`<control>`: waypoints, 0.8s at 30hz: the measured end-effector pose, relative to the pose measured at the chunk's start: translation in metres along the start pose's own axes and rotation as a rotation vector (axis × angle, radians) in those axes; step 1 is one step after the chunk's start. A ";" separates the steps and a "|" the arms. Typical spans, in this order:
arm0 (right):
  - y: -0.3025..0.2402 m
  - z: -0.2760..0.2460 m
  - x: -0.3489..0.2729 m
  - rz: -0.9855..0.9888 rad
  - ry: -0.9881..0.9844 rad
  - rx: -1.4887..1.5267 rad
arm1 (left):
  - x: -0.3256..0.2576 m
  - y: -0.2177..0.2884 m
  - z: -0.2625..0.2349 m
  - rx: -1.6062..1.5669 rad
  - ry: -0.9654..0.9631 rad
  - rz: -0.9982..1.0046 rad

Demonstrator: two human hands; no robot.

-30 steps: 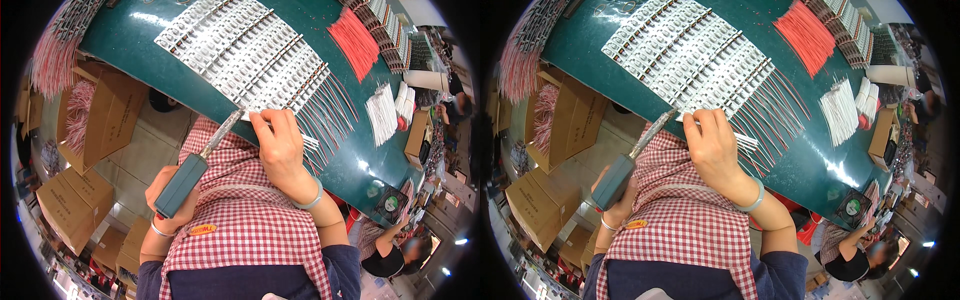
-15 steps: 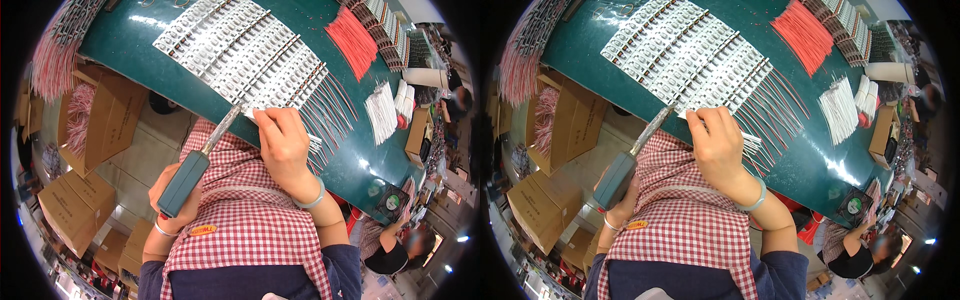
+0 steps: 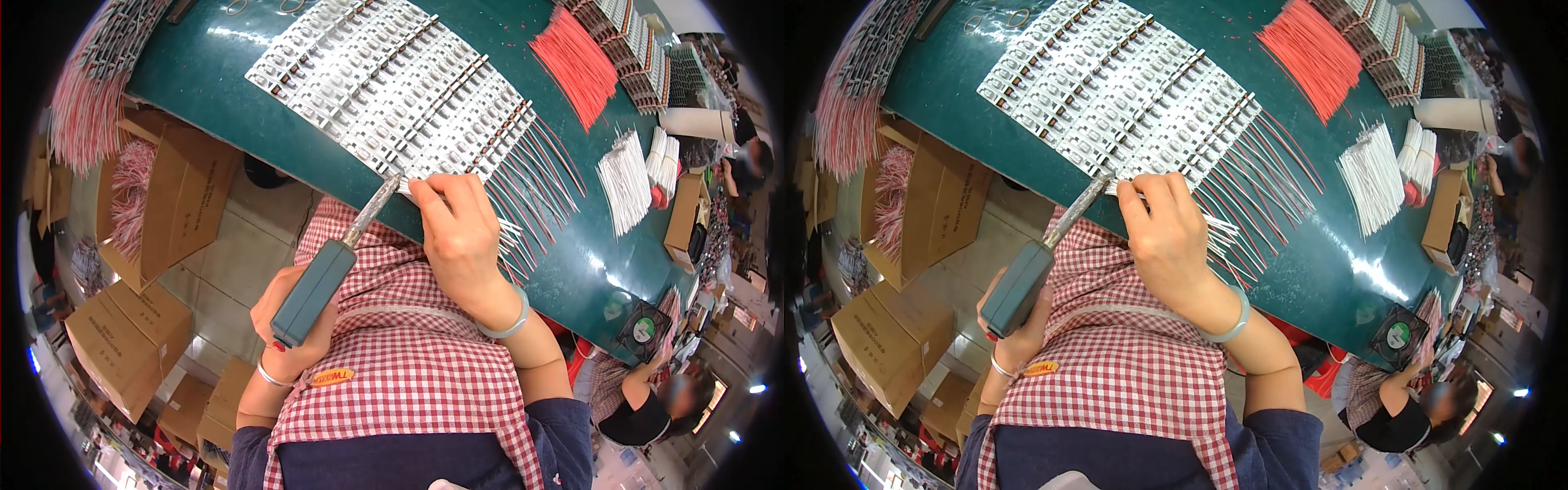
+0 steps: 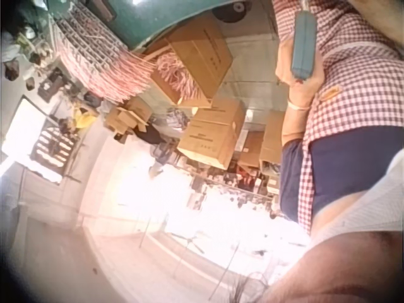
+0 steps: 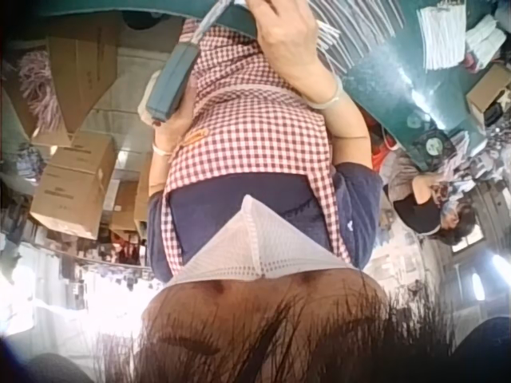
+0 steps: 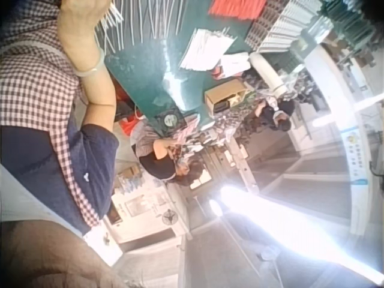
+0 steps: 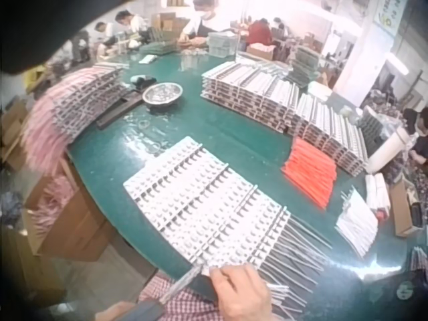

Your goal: The person uses a soldering iron to attach red and white wires to a white plastic grid component. They pick up individual wires from piles on the table, insert them into the grid slots, and apply heat with the soldering iron to secure them. The process is repeated for multiple wires throughout the clip.

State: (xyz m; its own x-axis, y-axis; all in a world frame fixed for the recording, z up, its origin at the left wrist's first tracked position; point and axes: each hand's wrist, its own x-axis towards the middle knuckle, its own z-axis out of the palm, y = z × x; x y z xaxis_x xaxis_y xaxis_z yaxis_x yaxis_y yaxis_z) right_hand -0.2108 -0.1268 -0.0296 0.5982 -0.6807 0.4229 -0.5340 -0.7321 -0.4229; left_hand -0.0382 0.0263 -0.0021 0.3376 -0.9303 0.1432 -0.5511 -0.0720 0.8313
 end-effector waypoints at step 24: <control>0.000 -0.007 0.004 0.049 0.027 0.036 | -0.014 -0.012 0.001 -0.087 0.056 -0.113</control>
State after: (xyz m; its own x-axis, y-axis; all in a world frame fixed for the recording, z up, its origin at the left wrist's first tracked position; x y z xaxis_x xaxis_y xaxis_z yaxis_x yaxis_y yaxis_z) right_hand -0.2130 -0.1296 -0.0224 0.5551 -0.7167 0.4221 -0.5404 -0.6965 -0.4720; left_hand -0.0372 0.0395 -0.0147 0.4370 -0.8965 0.0733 -0.4397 -0.1418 0.8869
